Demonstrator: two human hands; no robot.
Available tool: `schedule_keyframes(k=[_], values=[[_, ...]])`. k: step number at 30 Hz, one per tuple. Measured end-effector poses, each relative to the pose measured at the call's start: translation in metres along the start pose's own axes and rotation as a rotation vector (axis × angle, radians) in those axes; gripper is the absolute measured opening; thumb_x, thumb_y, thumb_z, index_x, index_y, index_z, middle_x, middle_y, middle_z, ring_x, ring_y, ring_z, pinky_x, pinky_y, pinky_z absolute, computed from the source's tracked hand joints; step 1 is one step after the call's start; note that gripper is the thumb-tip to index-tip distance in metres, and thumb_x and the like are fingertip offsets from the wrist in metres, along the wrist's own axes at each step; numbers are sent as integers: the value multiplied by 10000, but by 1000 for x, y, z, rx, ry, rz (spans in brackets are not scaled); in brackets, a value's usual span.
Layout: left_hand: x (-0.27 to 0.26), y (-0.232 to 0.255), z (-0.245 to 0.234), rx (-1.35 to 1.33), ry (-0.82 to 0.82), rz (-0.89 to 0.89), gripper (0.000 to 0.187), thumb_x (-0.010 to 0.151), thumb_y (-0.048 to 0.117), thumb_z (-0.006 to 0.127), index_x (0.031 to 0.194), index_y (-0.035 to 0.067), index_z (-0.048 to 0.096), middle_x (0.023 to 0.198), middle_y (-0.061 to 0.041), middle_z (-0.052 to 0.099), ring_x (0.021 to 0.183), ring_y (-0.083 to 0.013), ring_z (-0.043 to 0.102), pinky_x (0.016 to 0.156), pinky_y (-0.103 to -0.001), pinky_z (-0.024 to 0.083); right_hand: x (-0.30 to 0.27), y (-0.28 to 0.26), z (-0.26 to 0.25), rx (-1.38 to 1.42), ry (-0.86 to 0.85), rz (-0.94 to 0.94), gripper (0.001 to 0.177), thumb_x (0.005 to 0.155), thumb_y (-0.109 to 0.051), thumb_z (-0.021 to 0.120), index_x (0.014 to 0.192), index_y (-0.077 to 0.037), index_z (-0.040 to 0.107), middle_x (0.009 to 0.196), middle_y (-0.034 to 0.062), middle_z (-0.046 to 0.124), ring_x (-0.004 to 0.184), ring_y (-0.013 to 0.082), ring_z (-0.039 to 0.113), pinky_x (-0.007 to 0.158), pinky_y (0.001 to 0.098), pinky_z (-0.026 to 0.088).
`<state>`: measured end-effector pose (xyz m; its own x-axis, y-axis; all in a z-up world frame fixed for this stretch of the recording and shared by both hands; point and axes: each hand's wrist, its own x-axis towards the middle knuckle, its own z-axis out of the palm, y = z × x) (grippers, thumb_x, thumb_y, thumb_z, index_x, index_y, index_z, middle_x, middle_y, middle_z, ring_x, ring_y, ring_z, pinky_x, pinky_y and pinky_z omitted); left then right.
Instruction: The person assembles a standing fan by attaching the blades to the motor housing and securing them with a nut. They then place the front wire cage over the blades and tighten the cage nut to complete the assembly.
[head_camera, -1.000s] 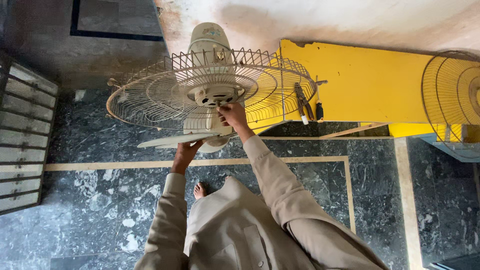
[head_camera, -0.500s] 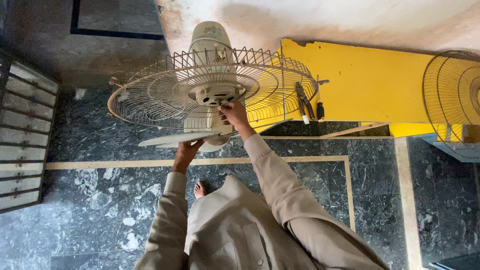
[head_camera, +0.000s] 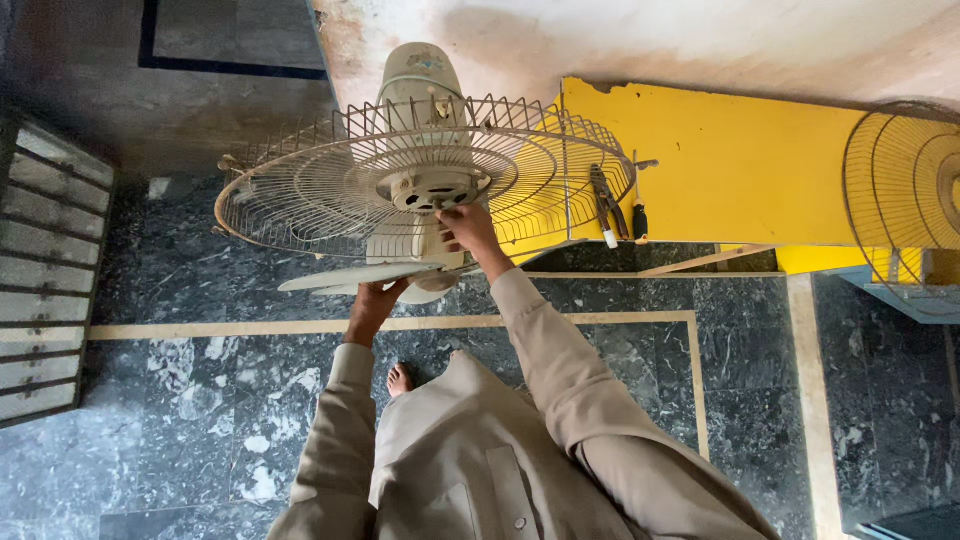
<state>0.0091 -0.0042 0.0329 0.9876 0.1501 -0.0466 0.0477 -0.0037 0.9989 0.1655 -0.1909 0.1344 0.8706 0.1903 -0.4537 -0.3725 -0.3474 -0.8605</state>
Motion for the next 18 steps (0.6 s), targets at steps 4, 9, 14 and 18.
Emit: schedule_keyframes(k=[4, 9, 14, 18], values=[[3, -9, -1, -15, -2, 11, 215, 883, 64, 813, 1091, 53, 760, 1032, -26, 761, 969, -131, 666, 840, -326, 556, -14, -19, -16, -608, 228, -420, 164, 937, -214, 729, 1010, -74, 777, 811, 114, 768, 637, 228, 709, 572, 353, 570], [1, -11, -2, 48, 9, 17, 253, 872, 52, 818, 1120, 61, 770, 1048, -25, 773, 995, -139, 672, 860, -329, 554, -54, -39, -35, -755, 248, -604, 87, 903, -147, 735, 936, -79, 780, 812, 103, 766, 637, 228, 710, 584, 364, 567], [1, -7, 2, 15, 7, -2, 260, 867, 58, 810, 1119, 65, 745, 1062, -5, 766, 1023, -115, 678, 888, -321, 538, -81, -39, -37, -1070, 131, -631, 114, 896, -207, 786, 889, -94, 778, 763, 90, 740, 629, 213, 710, 600, 357, 576], [1, -6, 7, -53, 38, -3, 188, 908, 60, 805, 1092, 58, 770, 1018, -5, 758, 958, -89, 628, 875, -302, 527, -99, -38, -26, -1153, 144, -783, 131, 828, -196, 798, 786, -86, 740, 778, 84, 729, 696, 221, 713, 601, 373, 584]])
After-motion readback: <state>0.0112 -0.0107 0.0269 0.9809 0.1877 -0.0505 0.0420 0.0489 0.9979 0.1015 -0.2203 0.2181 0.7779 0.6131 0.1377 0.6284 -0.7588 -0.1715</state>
